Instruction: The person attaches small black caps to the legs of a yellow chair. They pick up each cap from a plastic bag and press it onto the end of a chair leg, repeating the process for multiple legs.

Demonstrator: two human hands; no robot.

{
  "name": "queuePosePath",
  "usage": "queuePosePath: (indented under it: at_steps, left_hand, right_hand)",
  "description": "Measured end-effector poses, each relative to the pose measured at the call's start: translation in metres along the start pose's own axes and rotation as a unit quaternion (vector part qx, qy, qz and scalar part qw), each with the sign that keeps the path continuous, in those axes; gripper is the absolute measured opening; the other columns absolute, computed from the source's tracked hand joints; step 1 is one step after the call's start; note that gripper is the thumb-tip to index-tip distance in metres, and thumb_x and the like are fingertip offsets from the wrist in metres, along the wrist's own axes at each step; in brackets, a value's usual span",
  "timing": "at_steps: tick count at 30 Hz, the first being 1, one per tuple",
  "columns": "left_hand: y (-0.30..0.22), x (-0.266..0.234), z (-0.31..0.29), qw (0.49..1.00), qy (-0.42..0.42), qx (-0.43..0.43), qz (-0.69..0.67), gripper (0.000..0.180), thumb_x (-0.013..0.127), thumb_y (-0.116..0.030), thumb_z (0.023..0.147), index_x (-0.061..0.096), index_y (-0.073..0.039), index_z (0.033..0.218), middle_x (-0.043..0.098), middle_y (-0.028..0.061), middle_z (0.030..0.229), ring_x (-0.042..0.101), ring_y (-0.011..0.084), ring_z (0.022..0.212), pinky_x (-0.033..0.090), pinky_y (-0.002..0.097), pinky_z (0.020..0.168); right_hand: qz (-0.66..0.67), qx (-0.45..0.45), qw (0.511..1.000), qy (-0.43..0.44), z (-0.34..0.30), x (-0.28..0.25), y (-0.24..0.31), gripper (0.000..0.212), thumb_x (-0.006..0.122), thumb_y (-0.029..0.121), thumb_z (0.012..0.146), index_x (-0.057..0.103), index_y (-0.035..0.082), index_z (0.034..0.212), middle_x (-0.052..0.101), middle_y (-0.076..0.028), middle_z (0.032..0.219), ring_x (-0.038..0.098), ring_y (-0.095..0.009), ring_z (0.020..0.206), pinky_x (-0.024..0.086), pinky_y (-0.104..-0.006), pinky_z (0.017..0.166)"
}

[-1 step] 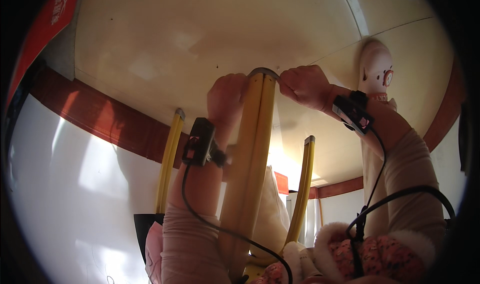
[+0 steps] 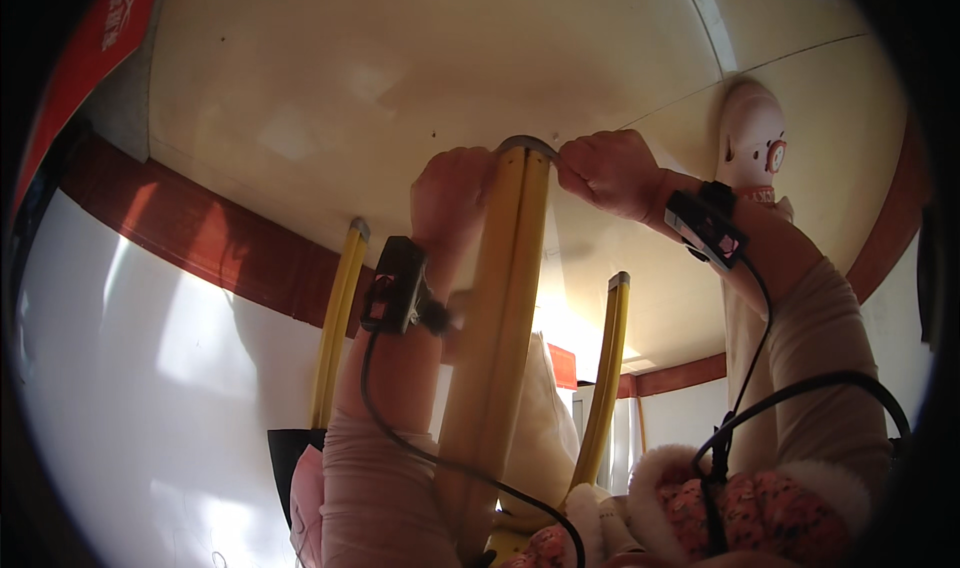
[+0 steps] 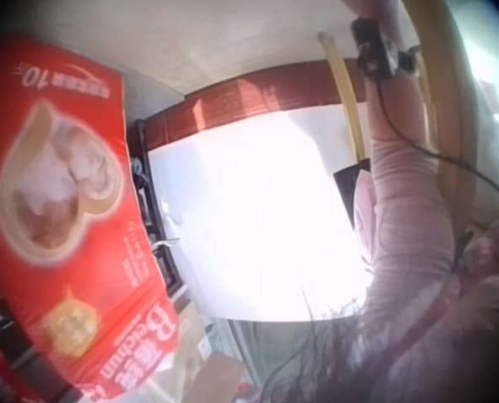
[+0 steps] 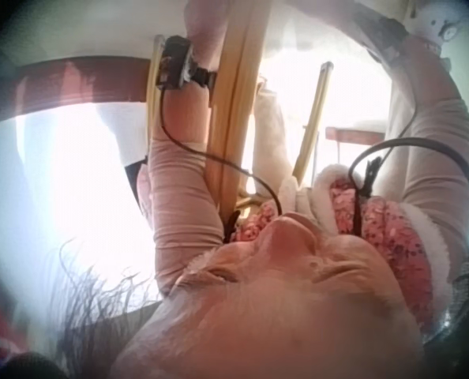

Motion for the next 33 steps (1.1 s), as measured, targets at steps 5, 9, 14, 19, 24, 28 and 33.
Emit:
queuePosePath:
  at_steps: [5, 9, 14, 19, 24, 28, 33]
  left_hand:
    - [0.002, -0.008, 0.003, 1.0, -0.005, 0.025, 0.007, 0.008, 0.057, -0.012, 0.082, 0.056, -0.009, 0.075, 0.055, 0.0095, 0.069, 0.054, 0.0301, 0.066, 0.045, 0.0386, 0.057]
    - [-0.004, -0.015, 0.003, 0.996, -0.057, 0.061, 0.002, 0.02, 0.06, -0.022, 0.08, 0.049, -0.01, 0.069, 0.053, 0.008, 0.066, 0.053, 0.0314, 0.065, 0.045, 0.0418, 0.054]
    - [-0.008, -0.017, 0.002, 0.995, -0.041, 0.07, -0.049, 0.017, 0.061, -0.019, 0.08, 0.05, -0.01, 0.071, 0.052, 0.0085, 0.065, 0.052, 0.0316, 0.064, 0.044, 0.0418, 0.055]
    - [-0.007, -0.012, -0.005, 0.997, -0.033, 0.054, -0.035, 0.015, 0.06, -0.017, 0.079, 0.05, -0.009, 0.071, 0.051, 0.0094, 0.065, 0.052, 0.0317, 0.065, 0.045, 0.0425, 0.055]
    - [-0.001, -0.001, -0.01, 0.999, -0.003, 0.03, -0.023, 0.016, 0.058, -0.019, 0.08, 0.05, -0.008, 0.071, 0.052, 0.0111, 0.066, 0.053, 0.0339, 0.067, 0.045, 0.0447, 0.058]
    - [0.002, 0.011, -0.007, 0.998, 0.05, -0.004, -0.027, 0.017, 0.057, -0.02, 0.081, 0.051, -0.007, 0.072, 0.053, 0.0125, 0.068, 0.053, 0.0351, 0.069, 0.045, 0.0451, 0.061]
    - [0.009, 0.017, -0.002, 0.992, 0.089, -0.066, -0.068, 0.019, 0.056, -0.022, 0.082, 0.052, -0.006, 0.072, 0.055, 0.0139, 0.071, 0.055, 0.036, 0.073, 0.045, 0.0449, 0.063]
  right_hand:
    - [-0.059, -0.071, 0.991, -0.099, 0.005, -0.014, 0.01, 0.019, 0.059, 0.017, 0.078, 0.051, 0.011, 0.062, 0.053, -0.003, 0.061, 0.056, -0.023, 0.056, 0.043, -0.0364, 0.045]
    - [-0.121, -0.129, 0.975, -0.138, 0.015, -0.025, 0.02, 0.017, 0.067, 0.019, 0.076, 0.054, 0.012, 0.068, 0.05, -0.002, 0.06, 0.052, -0.019, 0.053, 0.042, -0.0315, 0.045]
    - [-0.154, -0.13, 0.967, -0.157, 0.018, -0.033, 0.029, 0.017, 0.067, 0.02, 0.074, 0.053, 0.013, 0.07, 0.049, -0.001, 0.063, 0.051, -0.018, 0.053, 0.042, -0.0307, 0.045]
    - [-0.14, -0.136, 0.977, -0.09, 0.013, -0.024, 0.021, 0.015, 0.065, 0.018, 0.073, 0.052, 0.012, 0.066, 0.049, -0.002, 0.063, 0.054, -0.019, 0.055, 0.044, -0.0313, 0.045]
    - [-0.087, -0.105, 0.988, -0.071, 0.008, -0.013, 0.014, 0.011, 0.061, 0.014, 0.073, 0.053, 0.012, 0.066, 0.051, -0.004, 0.065, 0.057, -0.022, 0.058, 0.045, -0.0343, 0.047]
    - [-0.048, -0.025, 0.998, -0.016, 0.01, -0.008, 0.007, 0.008, 0.06, 0.012, 0.074, 0.054, 0.01, 0.068, 0.054, -0.006, 0.068, 0.058, -0.027, 0.061, 0.046, -0.0383, 0.051]
    - [-0.018, -0.007, 0.997, 0.068, 0.015, -0.013, -0.002, 0.008, 0.056, 0.015, 0.078, 0.056, 0.008, 0.074, 0.058, -0.008, 0.074, 0.059, -0.03, 0.071, 0.047, -0.0403, 0.059]
Point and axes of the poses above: each hand's wrist, its own z-axis towards the middle knuckle, its own x-axis out of the palm, y = z × x, the point moved 7 cm from there along z, towards the middle knuckle
